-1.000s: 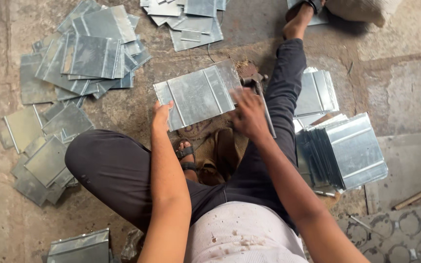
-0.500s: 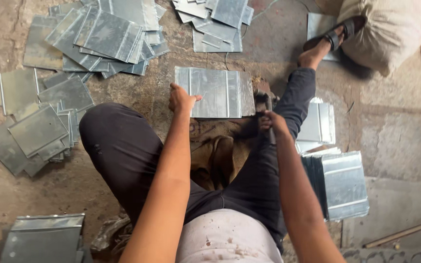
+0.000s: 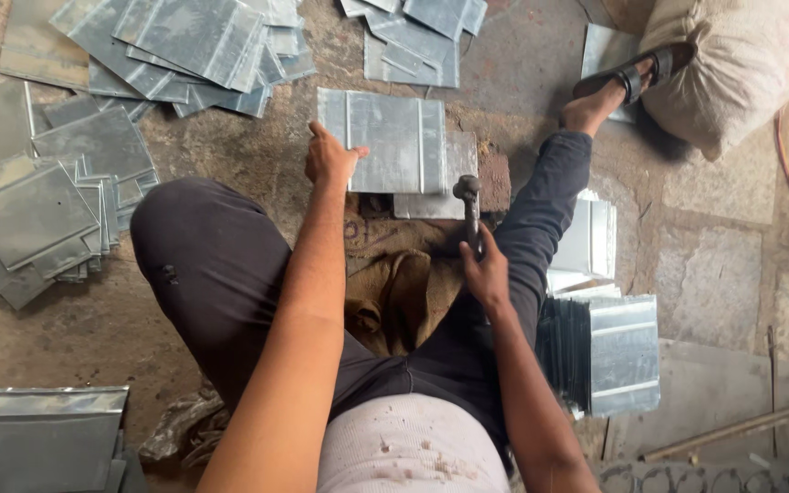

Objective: The person sits on the floor and uses a hammer to strike a metal sheet placed on a block, flattening or shaping it before picking up the next sheet from a pile.

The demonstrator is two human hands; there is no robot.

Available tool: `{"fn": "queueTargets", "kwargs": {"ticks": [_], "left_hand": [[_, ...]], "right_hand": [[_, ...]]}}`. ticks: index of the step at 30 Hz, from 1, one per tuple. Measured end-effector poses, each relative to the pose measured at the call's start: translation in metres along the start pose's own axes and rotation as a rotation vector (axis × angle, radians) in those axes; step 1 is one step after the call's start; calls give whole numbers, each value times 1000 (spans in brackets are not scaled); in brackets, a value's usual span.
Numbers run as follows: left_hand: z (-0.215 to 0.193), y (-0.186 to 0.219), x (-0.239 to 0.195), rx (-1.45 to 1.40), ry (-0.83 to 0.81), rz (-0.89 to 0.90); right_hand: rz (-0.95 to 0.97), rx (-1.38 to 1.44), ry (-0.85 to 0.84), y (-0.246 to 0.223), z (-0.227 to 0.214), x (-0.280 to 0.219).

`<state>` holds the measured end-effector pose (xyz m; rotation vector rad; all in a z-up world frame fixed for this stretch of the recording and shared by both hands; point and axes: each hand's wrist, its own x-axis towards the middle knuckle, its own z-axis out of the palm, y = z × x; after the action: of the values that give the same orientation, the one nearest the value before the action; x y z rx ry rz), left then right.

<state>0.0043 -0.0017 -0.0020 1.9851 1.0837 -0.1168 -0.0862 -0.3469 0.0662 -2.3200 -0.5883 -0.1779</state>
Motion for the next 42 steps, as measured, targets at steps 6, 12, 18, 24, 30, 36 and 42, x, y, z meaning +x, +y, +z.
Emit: {"fn": "queueTargets", "kwargs": {"ticks": [6,12,18,24,30,36,42], "left_hand": [[4,1,1,46,5,15],[1,6,5,28,-30,-19],[-2,4,-2,66,5,58],[-4,6,-3,50,5,79],[2,-1,5,47,-16,60],[8,-8,10,32,-15,79],[9,-8,6,31,-27,71]], "right_hand": [[207,303,68,-43,-12,4],[270,72,-121,-29,-4,22],[-21,257,231,-31,-1,1],[322,163,-3,-19,-15,7],[-312,-210,140,-17,-3,31],[261,322,182,-27,-9,37],[290,22,-146,-8,-13,58]]}}
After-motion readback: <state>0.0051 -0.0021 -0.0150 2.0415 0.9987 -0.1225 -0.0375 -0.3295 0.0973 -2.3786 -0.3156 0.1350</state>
